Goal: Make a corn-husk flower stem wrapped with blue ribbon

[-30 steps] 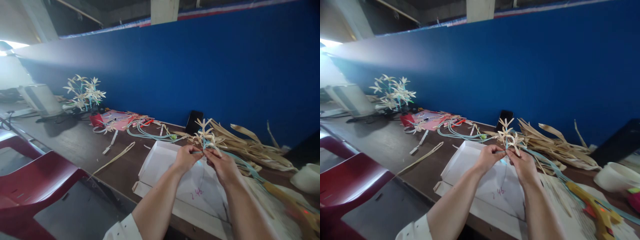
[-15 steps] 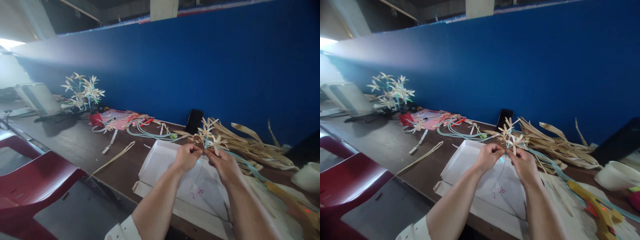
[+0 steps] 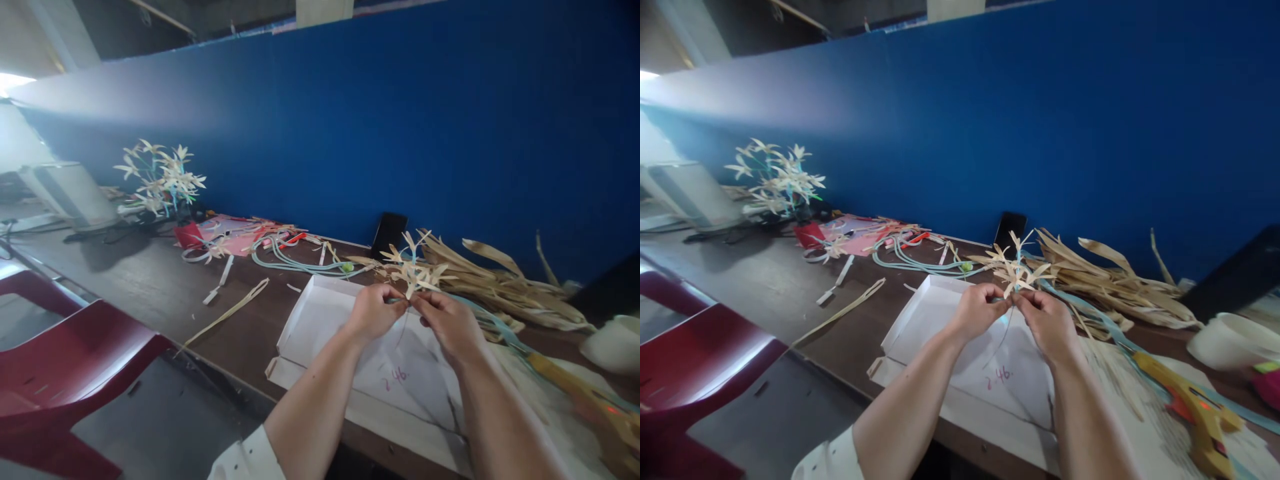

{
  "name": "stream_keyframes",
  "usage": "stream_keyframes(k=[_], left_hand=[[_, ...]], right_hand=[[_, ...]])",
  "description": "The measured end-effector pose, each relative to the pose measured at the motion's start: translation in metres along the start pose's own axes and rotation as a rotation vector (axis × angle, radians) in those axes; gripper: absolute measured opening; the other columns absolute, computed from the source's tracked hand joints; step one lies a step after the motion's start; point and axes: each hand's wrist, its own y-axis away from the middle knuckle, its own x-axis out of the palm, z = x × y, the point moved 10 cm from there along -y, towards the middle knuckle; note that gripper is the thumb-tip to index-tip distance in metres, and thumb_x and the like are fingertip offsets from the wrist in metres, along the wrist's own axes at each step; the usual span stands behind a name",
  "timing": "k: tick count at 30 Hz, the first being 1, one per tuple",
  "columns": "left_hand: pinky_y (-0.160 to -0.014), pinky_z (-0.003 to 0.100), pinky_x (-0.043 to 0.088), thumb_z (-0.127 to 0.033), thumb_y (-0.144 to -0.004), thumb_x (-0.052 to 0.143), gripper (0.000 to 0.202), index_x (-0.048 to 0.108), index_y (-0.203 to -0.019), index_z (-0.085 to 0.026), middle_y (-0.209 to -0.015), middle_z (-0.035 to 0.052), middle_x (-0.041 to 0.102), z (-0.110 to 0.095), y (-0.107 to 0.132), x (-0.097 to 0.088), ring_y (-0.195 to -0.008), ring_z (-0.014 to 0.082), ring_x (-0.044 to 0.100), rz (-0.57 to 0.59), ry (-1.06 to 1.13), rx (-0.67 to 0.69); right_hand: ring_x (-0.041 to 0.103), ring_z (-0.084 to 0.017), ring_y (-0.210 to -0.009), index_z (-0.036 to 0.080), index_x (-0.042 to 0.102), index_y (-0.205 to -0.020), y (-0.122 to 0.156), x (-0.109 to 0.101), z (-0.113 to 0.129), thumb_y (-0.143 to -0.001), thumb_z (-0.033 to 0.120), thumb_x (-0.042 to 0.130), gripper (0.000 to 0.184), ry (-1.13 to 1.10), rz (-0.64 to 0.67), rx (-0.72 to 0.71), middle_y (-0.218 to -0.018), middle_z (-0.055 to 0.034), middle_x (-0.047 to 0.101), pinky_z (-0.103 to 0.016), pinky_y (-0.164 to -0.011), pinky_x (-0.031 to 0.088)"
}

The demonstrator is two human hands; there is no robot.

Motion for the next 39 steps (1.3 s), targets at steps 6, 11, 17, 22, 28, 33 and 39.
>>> stream_keyframes(k=[6,11,17,22,28,33,39], left_hand=[[-0.054,0.02,0.031,-0.032,-0.069,0.064,0.021,0.067,-0.076,-0.012,-0.06,-0.0032,0.051,0.003,-0.001,0.005,-0.056,0.0073,0.04,0.051,0.089,-0.024],[-0.054,0.021,0.032,-0.033,-0.068,0.065,0.022,0.068,-0.076,-0.012,-0.061,-0.0023,0.053,0.004,0.0,0.007,-0.057,0.0077,0.041,0.069,0.126,-0.065],[-0.055,0.021,0.034,-0.03,-0.067,0.065,0.021,0.068,-0.077,-0.012,-0.063,-0.0015,0.056,0.003,-0.001,0.007,-0.058,0.0079,0.044,0.066,0.089,-0.041],[-0.055,0.02,0.034,-0.028,-0.065,0.067,0.018,0.068,-0.075,-0.012,-0.063,-0.0011,0.057,0.008,-0.001,0.004,-0.058,0.008,0.045,0.023,0.096,-0.103],[-0.055,0.021,0.034,-0.033,-0.064,0.068,0.021,0.067,-0.072,-0.013,-0.062,-0.0019,0.054,0.012,0.0,0.003,-0.056,0.0073,0.041,0.016,0.18,-0.15],[-0.05,0.02,0.028,-0.036,-0.062,0.069,0.025,0.066,-0.073,-0.014,-0.057,-0.0034,0.048,0.015,-0.001,0.006,-0.051,0.0052,0.034,0.068,0.324,-0.178],[-0.048,0.02,0.026,-0.038,-0.061,0.07,0.03,0.066,-0.077,-0.013,-0.058,-0.0034,0.047,0.019,-0.002,0.008,-0.051,0.0051,0.035,0.097,0.345,-0.208]], right_hand=[[0.044,-0.012,-0.049,0.02,0.071,-0.082,-0.004,-0.001,-0.014,-0.068,0.048,0.066,0.032,-0.025,0.034,0.018,-0.053,0.0014,0.055,-0.024,-0.046,0.032],[0.045,-0.011,-0.052,0.02,0.07,-0.084,-0.01,0.002,-0.03,-0.067,0.048,0.068,0.033,-0.128,0.044,0.034,-0.063,0.0004,0.059,-0.023,-0.046,0.033],[0.049,-0.012,-0.054,0.019,0.069,-0.08,-0.007,0.001,-0.021,-0.066,0.047,0.069,0.031,-0.112,0.028,0.034,-0.064,-0.0003,0.061,-0.024,-0.049,0.037],[0.05,-0.014,-0.053,0.019,0.069,-0.077,-0.002,-0.003,-0.006,-0.068,0.046,0.067,0.029,0.007,0.001,-0.028,-0.058,-0.0009,0.059,-0.025,-0.049,0.036],[0.05,-0.013,-0.054,0.02,0.069,-0.081,-0.002,0.002,-0.012,-0.064,0.049,0.069,0.034,-0.116,0.01,0.027,-0.064,-0.0011,0.06,-0.026,-0.051,0.04],[0.039,-0.006,-0.049,0.019,0.068,-0.077,0.005,0.018,-0.013,-0.059,0.043,0.076,0.031,-0.568,0.125,0.174,-0.063,0.0018,0.052,-0.022,-0.047,0.038],[0.038,-0.007,-0.05,0.017,0.072,-0.09,0.006,0.026,-0.013,-0.06,0.039,0.078,0.038,-0.582,0.209,0.19,-0.053,0.0048,0.042,-0.02,-0.047,0.037]])
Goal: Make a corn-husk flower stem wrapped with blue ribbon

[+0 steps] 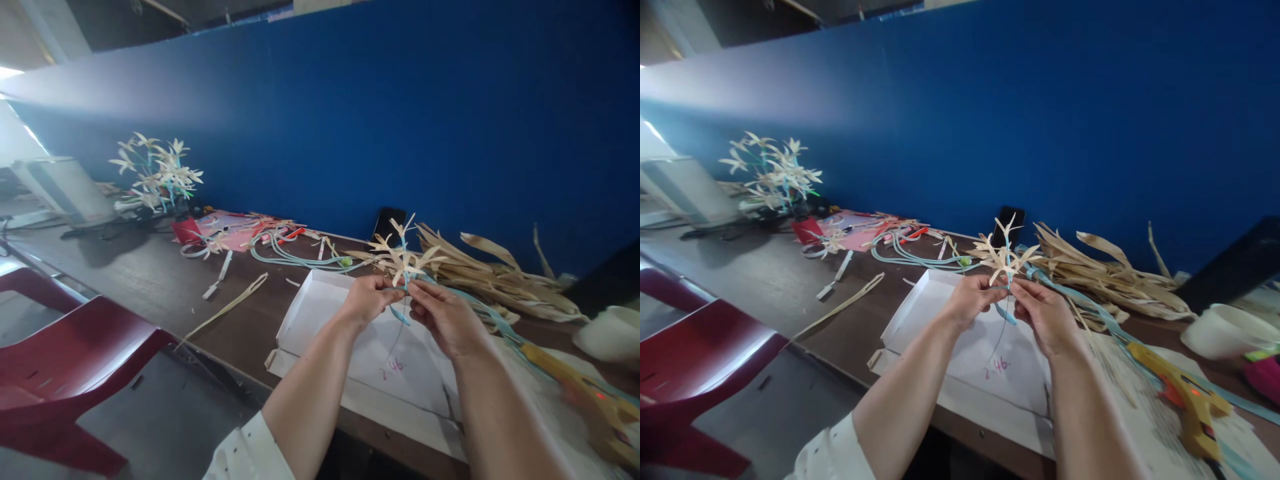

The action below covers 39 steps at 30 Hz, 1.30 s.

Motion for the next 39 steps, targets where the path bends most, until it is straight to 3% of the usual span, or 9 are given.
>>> stream_keyframes(k=[9,14,18,22,29,39], left_hand=[[-0.061,0.021,0.038,-0.035,-0.064,0.07,0.027,0.07,-0.081,-0.014,-0.07,-0.0002,0.06,-0.006,-0.003,0.0,-0.062,0.0078,0.047,-0.007,-0.08,0.12],[-0.052,0.019,0.033,-0.042,-0.058,0.074,0.032,0.064,-0.071,-0.014,-0.057,-0.0038,0.051,-0.008,0.0,-0.007,-0.051,0.0053,0.038,-0.039,-0.104,0.066],[-0.045,0.019,0.026,-0.053,-0.061,0.068,0.039,0.059,-0.067,-0.015,-0.049,-0.0059,0.039,-0.004,0.002,-0.009,-0.045,0.0051,0.03,-0.05,-0.092,0.015],[-0.048,0.018,0.029,-0.043,-0.064,0.068,0.029,0.061,-0.068,-0.015,-0.052,-0.0049,0.045,-0.012,0.001,-0.01,-0.047,0.0048,0.033,-0.068,-0.124,0.093],[-0.055,0.019,0.035,-0.03,-0.067,0.064,0.016,0.066,-0.069,-0.014,-0.064,-0.0007,0.059,-0.026,0.004,-0.014,-0.057,0.0073,0.045,-0.127,-0.225,0.191],[-0.048,0.018,0.028,-0.033,-0.068,0.063,0.019,0.064,-0.067,-0.014,-0.055,-0.0031,0.051,-0.027,0.005,-0.011,-0.048,0.0054,0.039,-0.12,-0.2,0.224]], right_hand=[[0.048,-0.012,-0.053,0.017,0.073,-0.089,-0.003,-0.018,0.012,-0.06,0.047,0.075,0.042,0.323,-0.136,-0.142,-0.057,0.0001,0.054,-0.025,-0.053,0.046],[0.049,-0.011,-0.053,0.018,0.072,-0.081,-0.002,-0.024,0.017,-0.06,0.048,0.073,0.037,0.356,-0.168,-0.156,-0.055,0.0008,0.054,-0.024,-0.053,0.046],[0.048,-0.011,-0.051,0.018,0.072,-0.078,0.0,-0.023,0.019,-0.058,0.048,0.074,0.037,0.35,-0.191,-0.159,-0.054,0.0013,0.054,-0.024,-0.051,0.044],[0.05,-0.013,-0.052,0.018,0.072,-0.082,0.002,-0.023,0.023,-0.063,0.049,0.07,0.036,0.421,-0.199,-0.184,-0.054,0.001,0.055,-0.025,-0.052,0.044],[0.053,-0.015,-0.049,0.016,0.071,-0.086,0.009,-0.015,0.04,-0.073,0.044,0.057,0.034,0.757,-0.231,-0.241,-0.049,0.0006,0.056,-0.025,-0.049,0.038],[0.056,-0.018,-0.061,0.017,0.069,-0.076,0.016,-0.004,0.054,-0.076,0.044,0.051,0.032,0.958,-0.329,-0.45,-0.067,-0.0055,0.063,-0.028,-0.057,0.039]])
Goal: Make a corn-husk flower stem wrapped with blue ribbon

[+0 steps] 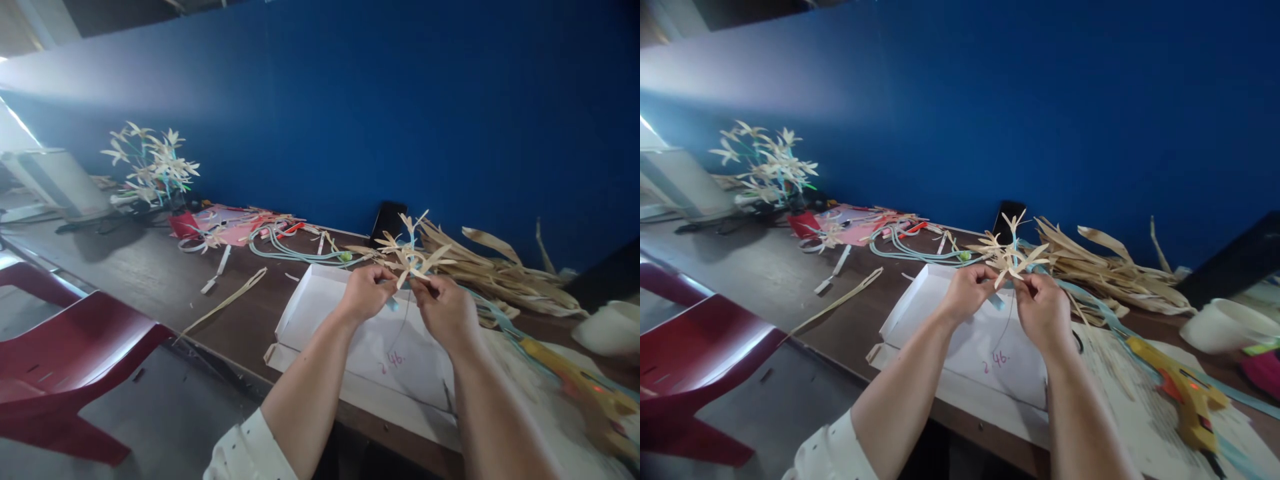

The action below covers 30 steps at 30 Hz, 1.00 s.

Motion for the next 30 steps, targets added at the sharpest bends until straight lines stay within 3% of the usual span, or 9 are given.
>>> stream_keyframes(k=[3,8,16,23,30], left_hand=[[-0.047,0.018,0.028,-0.037,-0.068,0.064,0.023,0.063,-0.066,-0.013,-0.056,-0.0028,0.052,-0.003,0.001,-0.002,-0.049,0.0057,0.038,-0.008,0.013,0.009],[-0.051,0.02,0.03,-0.038,-0.071,0.063,0.024,0.063,-0.068,-0.013,-0.057,-0.0022,0.053,-0.015,0.003,-0.004,-0.053,0.0073,0.04,0.002,-0.013,0.068],[-0.058,0.022,0.036,-0.035,-0.072,0.064,0.022,0.064,-0.07,-0.014,-0.063,0.0005,0.058,-0.025,0.007,-0.004,-0.059,0.0093,0.046,-0.017,-0.003,0.155],[-0.058,0.021,0.037,-0.035,-0.073,0.063,0.022,0.065,-0.072,-0.013,-0.067,0.0014,0.061,-0.028,0.009,-0.005,-0.061,0.009,0.049,-0.015,-0.009,0.147],[-0.06,0.021,0.039,-0.034,-0.071,0.065,0.021,0.065,-0.07,-0.013,-0.068,0.0013,0.061,-0.023,0.008,-0.005,-0.064,0.0098,0.052,-0.026,0.022,0.11]], right_hand=[[0.054,-0.017,-0.055,0.017,0.069,-0.078,0.001,-0.003,0.004,-0.077,0.046,0.052,0.034,-0.047,-0.003,0.01,-0.062,-0.0044,0.061,-0.027,-0.054,0.038],[0.043,-0.012,-0.039,0.016,0.071,-0.09,0.005,-0.001,0.004,-0.076,0.048,0.055,0.039,-0.217,0.074,0.156,-0.043,0.002,0.051,-0.024,-0.043,0.032],[0.036,-0.009,-0.04,0.013,0.072,-0.089,0.006,-0.004,-0.005,-0.07,0.045,0.063,0.039,-0.404,0.009,0.263,-0.042,0.0049,0.043,-0.022,-0.04,0.027],[0.043,-0.01,-0.042,0.015,0.072,-0.084,0.005,-0.008,-0.002,-0.069,0.047,0.064,0.036,-0.391,0.042,0.252,-0.044,0.0026,0.05,-0.022,-0.043,0.032],[0.04,-0.01,-0.036,0.015,0.072,-0.087,0.003,-0.015,0.008,-0.071,0.045,0.061,0.036,-0.29,0.033,0.217,-0.04,0.002,0.052,-0.023,-0.04,0.03]])
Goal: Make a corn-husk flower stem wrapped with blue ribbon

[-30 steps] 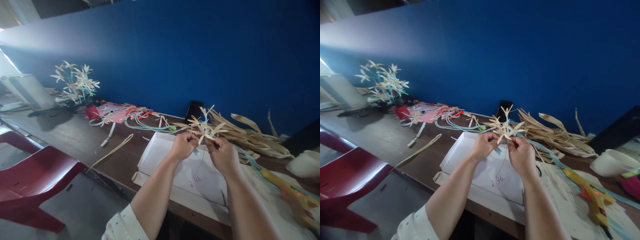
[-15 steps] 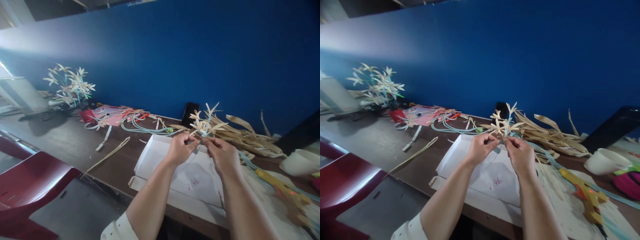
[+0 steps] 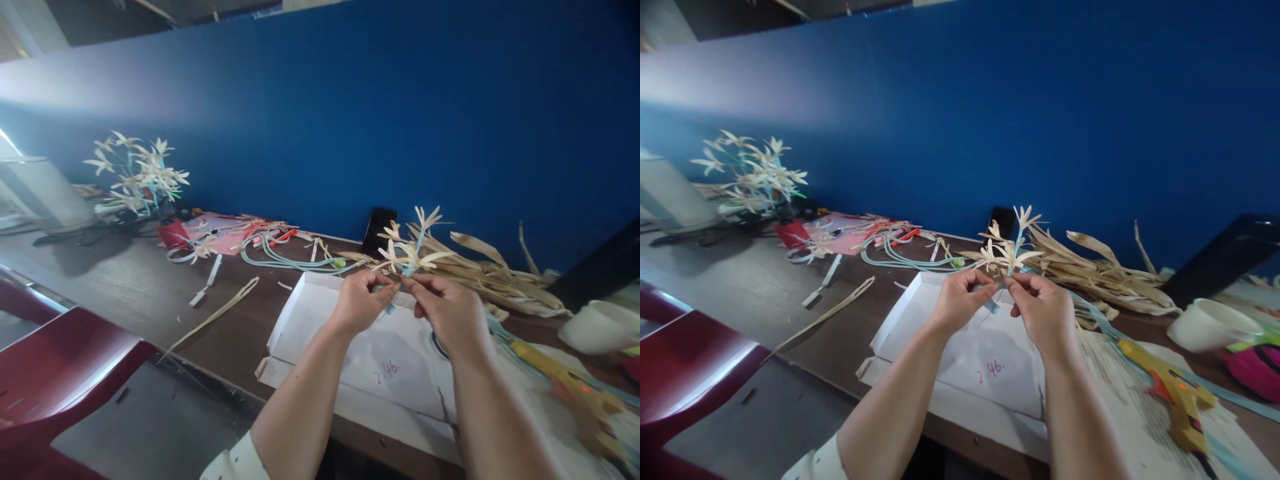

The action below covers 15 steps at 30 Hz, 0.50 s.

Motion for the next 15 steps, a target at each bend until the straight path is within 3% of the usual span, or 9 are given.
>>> stream_keyframes(k=[3,9,15], left_hand=[[-0.063,0.021,0.04,-0.034,-0.07,0.066,0.021,0.065,-0.068,-0.013,-0.071,0.0018,0.062,0.002,-0.001,0.0,-0.067,0.0107,0.053,-0.014,0.017,-0.015],[-0.057,0.021,0.038,-0.038,-0.066,0.069,0.025,0.068,-0.073,-0.014,-0.067,-0.0001,0.062,0.022,-0.002,0.006,-0.059,0.0093,0.051,0.033,0.028,-0.187],[-0.06,0.021,0.04,-0.036,-0.066,0.069,0.021,0.071,-0.071,-0.016,-0.068,-0.0002,0.064,0.024,-0.003,0.005,-0.063,0.0103,0.055,0.04,0.073,-0.183]], right_hand=[[0.041,-0.01,-0.036,0.016,0.072,-0.084,0.0,-0.001,0.004,-0.07,0.042,0.062,0.032,0.02,-0.016,-0.03,-0.04,0.0029,0.051,-0.023,-0.041,0.031],[0.043,-0.011,-0.039,0.016,0.071,-0.082,-0.001,0.003,0.003,-0.073,0.043,0.059,0.031,0.031,-0.013,-0.096,-0.042,0.0031,0.05,-0.023,-0.042,0.033],[0.043,-0.011,-0.04,0.017,0.071,-0.085,-0.002,0.009,0.002,-0.074,0.043,0.058,0.031,0.039,0.023,-0.128,-0.044,0.0032,0.05,-0.023,-0.042,0.032]])
